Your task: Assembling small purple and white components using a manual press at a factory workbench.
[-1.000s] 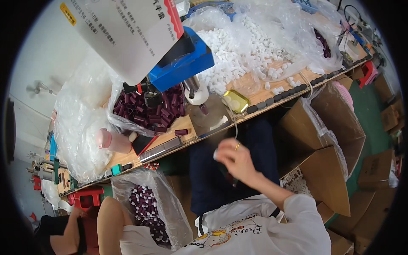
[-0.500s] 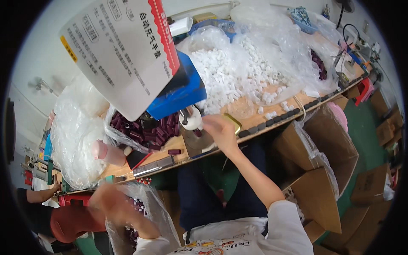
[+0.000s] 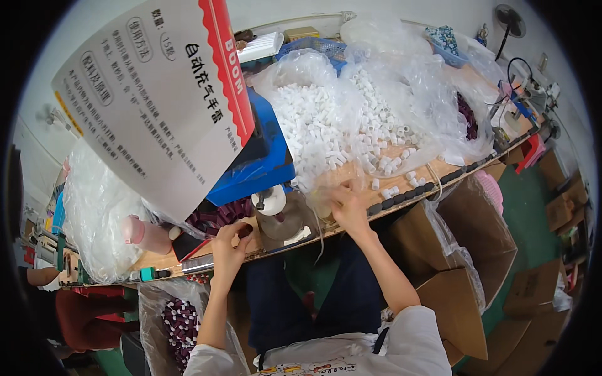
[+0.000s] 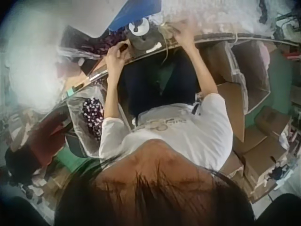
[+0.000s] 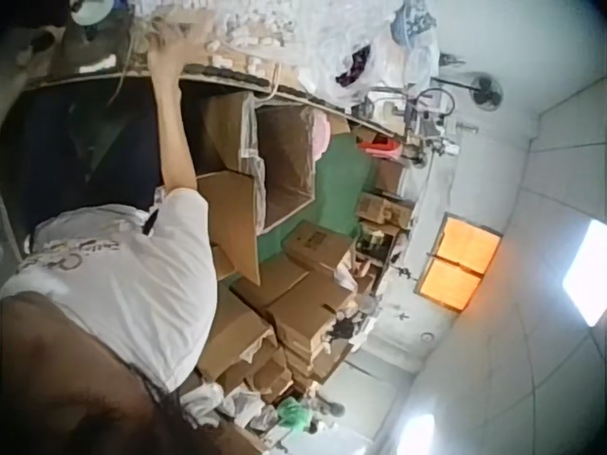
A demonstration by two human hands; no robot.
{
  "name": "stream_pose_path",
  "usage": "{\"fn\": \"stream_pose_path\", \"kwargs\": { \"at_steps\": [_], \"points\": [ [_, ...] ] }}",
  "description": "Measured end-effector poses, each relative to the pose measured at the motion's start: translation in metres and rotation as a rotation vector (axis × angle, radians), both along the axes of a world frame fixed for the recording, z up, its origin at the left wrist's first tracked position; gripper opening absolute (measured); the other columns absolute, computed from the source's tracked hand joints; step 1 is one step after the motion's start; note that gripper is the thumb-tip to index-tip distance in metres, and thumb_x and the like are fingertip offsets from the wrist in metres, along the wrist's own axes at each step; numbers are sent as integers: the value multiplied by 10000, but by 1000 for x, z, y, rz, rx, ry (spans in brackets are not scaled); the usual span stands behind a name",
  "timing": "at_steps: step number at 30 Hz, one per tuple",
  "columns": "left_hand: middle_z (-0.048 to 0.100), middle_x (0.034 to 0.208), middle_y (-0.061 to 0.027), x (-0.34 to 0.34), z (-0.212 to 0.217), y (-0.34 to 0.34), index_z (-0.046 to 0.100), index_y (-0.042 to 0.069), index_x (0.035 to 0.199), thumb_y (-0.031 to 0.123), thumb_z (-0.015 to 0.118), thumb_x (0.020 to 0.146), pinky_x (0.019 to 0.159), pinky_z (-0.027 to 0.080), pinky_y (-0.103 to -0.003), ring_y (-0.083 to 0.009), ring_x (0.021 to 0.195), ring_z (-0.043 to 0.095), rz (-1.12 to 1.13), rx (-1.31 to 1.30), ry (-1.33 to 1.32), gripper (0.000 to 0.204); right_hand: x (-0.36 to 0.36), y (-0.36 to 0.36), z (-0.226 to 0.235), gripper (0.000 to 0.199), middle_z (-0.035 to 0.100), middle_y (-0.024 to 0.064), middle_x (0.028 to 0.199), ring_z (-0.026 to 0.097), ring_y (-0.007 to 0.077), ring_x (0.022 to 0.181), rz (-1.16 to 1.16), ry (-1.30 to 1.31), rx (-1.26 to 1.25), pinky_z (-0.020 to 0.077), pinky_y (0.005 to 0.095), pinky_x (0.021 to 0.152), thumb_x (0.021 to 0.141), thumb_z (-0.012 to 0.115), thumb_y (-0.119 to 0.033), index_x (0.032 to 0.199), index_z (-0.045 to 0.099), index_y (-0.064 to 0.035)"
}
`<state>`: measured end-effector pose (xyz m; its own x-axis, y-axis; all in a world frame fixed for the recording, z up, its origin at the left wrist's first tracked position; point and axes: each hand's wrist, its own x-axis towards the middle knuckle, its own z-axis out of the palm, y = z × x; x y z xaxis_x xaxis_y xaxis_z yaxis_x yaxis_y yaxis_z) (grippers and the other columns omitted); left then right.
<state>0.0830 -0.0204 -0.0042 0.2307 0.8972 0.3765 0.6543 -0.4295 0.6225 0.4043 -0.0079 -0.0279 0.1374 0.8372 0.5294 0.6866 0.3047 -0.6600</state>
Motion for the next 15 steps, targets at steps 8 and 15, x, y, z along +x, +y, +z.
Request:
{"fn": "stream_pose_path", "kwargs": {
  "at_steps": [8, 15],
  "points": [
    [705, 1115, -131, 4, 13, -15, 688, -19, 1118, -88, 744, 761, 924, 515, -334, -223, 1045, 674, -96, 11, -332, 367, -42, -10, 30, 226, 736, 108, 928, 668, 250, 879, 111, 316, 149, 521, 354, 794, 740, 748, 51, 960, 759, 1],
    [661, 1150, -125, 3, 9, -30, 603, -53, 1147, -83, 649, 877, 938, 497, -297, -164, 1063, 636, -65, -189, -618, 275, -87, -2, 39, 189, 704, 139, 969, 686, 322, 872, 323, -50, 300, 543, 364, 760, 728, 732, 56, 910, 727, 2]
  ]
}}
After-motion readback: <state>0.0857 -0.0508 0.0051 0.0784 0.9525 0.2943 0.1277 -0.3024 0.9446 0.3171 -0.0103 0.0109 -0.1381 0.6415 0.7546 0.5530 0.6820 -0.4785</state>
